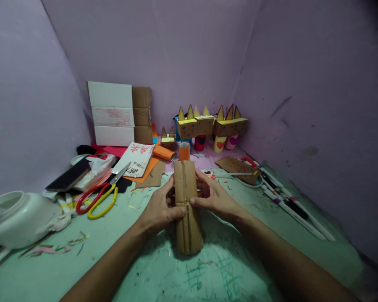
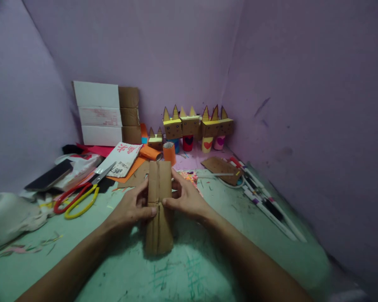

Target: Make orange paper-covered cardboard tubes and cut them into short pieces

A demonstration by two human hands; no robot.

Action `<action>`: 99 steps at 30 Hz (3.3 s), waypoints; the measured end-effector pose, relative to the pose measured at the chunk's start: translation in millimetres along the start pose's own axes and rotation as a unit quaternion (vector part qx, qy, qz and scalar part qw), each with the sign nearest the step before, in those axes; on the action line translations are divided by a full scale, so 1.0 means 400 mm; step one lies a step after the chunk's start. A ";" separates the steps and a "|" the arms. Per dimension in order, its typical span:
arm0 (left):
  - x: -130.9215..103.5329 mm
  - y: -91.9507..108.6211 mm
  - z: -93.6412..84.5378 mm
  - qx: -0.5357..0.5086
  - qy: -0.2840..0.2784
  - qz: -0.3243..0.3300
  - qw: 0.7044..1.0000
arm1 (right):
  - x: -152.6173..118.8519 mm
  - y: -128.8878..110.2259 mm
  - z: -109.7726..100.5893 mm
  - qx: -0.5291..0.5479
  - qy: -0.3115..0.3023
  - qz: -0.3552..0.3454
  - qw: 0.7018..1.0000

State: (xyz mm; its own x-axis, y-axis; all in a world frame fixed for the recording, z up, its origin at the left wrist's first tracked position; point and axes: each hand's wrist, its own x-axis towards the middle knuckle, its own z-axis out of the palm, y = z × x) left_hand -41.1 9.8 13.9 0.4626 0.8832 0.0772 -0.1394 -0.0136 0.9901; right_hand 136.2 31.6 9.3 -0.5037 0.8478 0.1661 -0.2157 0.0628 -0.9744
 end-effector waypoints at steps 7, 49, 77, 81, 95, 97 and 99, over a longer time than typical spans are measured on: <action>0.006 0.012 0.002 -0.009 0.014 -0.004 1.000 | 0.002 0.008 0.007 0.008 -0.017 -0.004 1.000; 0.000 0.006 0.019 -0.039 0.084 -0.080 0.993 | -0.009 -0.008 0.017 -0.031 0.025 0.021 0.999; 0.017 0.022 0.017 -0.058 0.156 -0.037 0.985 | 0.001 -0.035 0.029 0.003 0.123 0.107 0.987; 0.019 0.023 0.022 -0.038 0.180 -0.036 0.982 | 0.007 -0.044 0.032 -0.005 0.138 0.102 0.985; 0.014 0.025 0.021 0.048 0.167 -0.022 0.984 | 0.001 -0.035 0.030 -0.001 0.171 0.082 0.982; 0.014 0.026 0.022 0.045 0.166 -0.023 0.985 | 0.001 -0.037 0.033 0.000 0.175 0.081 0.981; 0.015 0.026 0.023 0.043 0.170 -0.019 0.984 | 0.002 -0.039 0.037 0.000 0.181 0.082 0.980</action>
State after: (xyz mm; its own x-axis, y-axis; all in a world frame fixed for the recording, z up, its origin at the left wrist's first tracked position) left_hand -31.6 10.7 25.8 0.1449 0.9894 0.0118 -0.0471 -0.0050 0.9989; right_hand 127.0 23.5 27.0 -0.2027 0.9776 -0.0565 -0.1571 -0.0894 -0.9835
